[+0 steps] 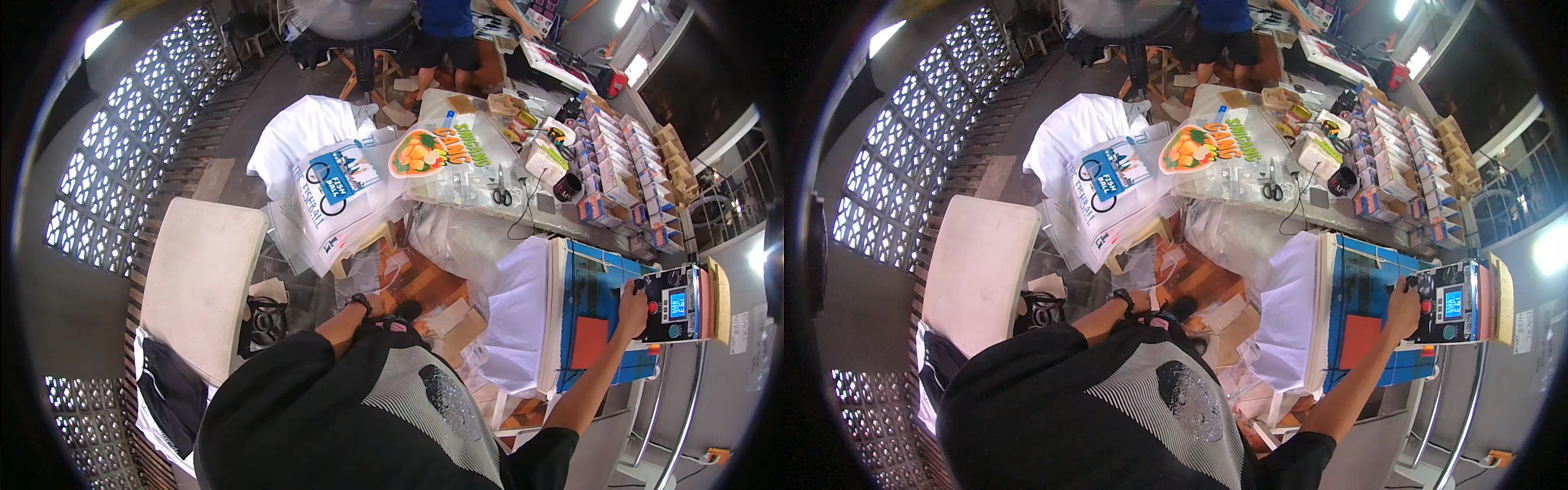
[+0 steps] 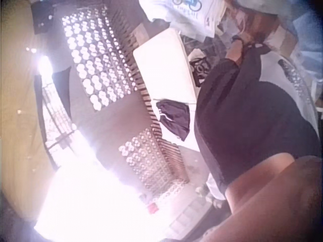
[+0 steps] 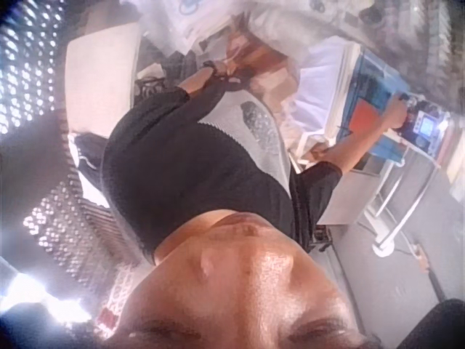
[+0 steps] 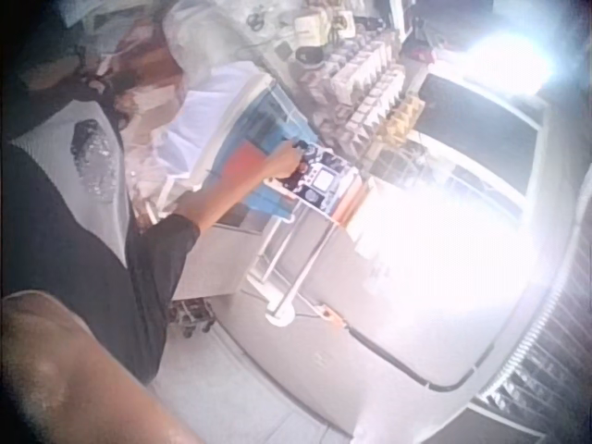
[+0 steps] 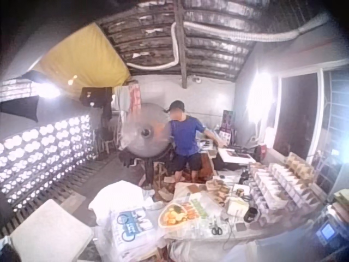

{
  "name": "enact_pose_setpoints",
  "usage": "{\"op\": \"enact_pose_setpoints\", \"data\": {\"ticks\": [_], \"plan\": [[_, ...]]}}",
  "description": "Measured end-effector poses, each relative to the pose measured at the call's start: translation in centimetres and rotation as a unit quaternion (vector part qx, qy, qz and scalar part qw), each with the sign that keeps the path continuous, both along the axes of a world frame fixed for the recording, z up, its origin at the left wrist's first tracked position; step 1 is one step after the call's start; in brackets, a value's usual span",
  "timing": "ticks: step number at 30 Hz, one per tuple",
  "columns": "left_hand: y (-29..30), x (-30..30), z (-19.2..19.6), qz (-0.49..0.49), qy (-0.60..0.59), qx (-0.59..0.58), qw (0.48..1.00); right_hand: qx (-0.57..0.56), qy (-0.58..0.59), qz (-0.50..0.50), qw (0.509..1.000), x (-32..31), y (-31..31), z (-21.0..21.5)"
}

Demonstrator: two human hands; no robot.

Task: The person places a white garment onto a heat press, trims a printed graphic with shears, aligns the graphic on the garment, and operates the machine.

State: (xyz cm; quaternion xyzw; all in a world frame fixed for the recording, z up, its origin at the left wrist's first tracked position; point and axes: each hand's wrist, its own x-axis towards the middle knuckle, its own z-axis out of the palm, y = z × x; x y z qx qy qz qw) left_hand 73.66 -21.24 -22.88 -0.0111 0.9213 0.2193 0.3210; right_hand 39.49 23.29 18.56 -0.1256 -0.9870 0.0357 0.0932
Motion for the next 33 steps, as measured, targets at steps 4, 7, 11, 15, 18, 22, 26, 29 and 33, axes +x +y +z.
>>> {"op": "enact_pose_setpoints", "data": {"ticks": [4, 7, 11, 15, 18, 22, 26, 29, 33], "plan": [[0.3, -0.3, 3.9, 0.045, -0.008, 0.034, 0.998, 0.019, 0.008, 0.002, 1.0, -0.3, 1.4, -0.6], [0.6, 0.5, 5.1, 0.09, 0.018, 0.035, 0.995, 0.021, 0.017, 0.012, 1.0, -0.6, 1.7, -0.9], [0.4, 1.5, 3.3, 0.113, -0.027, 0.002, 0.993, 0.015, 0.01, 0.005, 1.0, -0.8, 1.8, -1.4], [-1.6, 2.6, -0.5, 0.004, -0.008, 0.007, 1.0, -0.002, 0.022, 0.013, 1.0, -0.6, 0.4, -1.1], [-0.2, 1.1, 0.1, 0.093, -0.015, 0.062, 0.994, 0.019, 0.024, -0.011, 0.999, 0.4, 0.4, -0.3], [-0.5, 1.0, -0.6, 0.112, -0.013, 0.068, 0.991, 0.015, 0.037, -0.005, 0.999, -0.6, 1.3, -0.9], [-0.6, 2.1, -0.3, 0.088, 0.002, 0.039, 0.995, 0.027, 0.028, -0.005, 0.999, -0.4, 1.0, -1.2], [-0.3, 2.4, 0.5, 0.09, -0.004, 0.052, 0.995, 0.021, 0.052, 0.004, 0.998, 0.1, 1.3, -1.3], [-1.2, 3.3, 0.4, 0.114, 0.012, 0.058, 0.992, 0.027, 0.07, 0.006, 0.997, 0.5, 0.8, -1.2]]}}
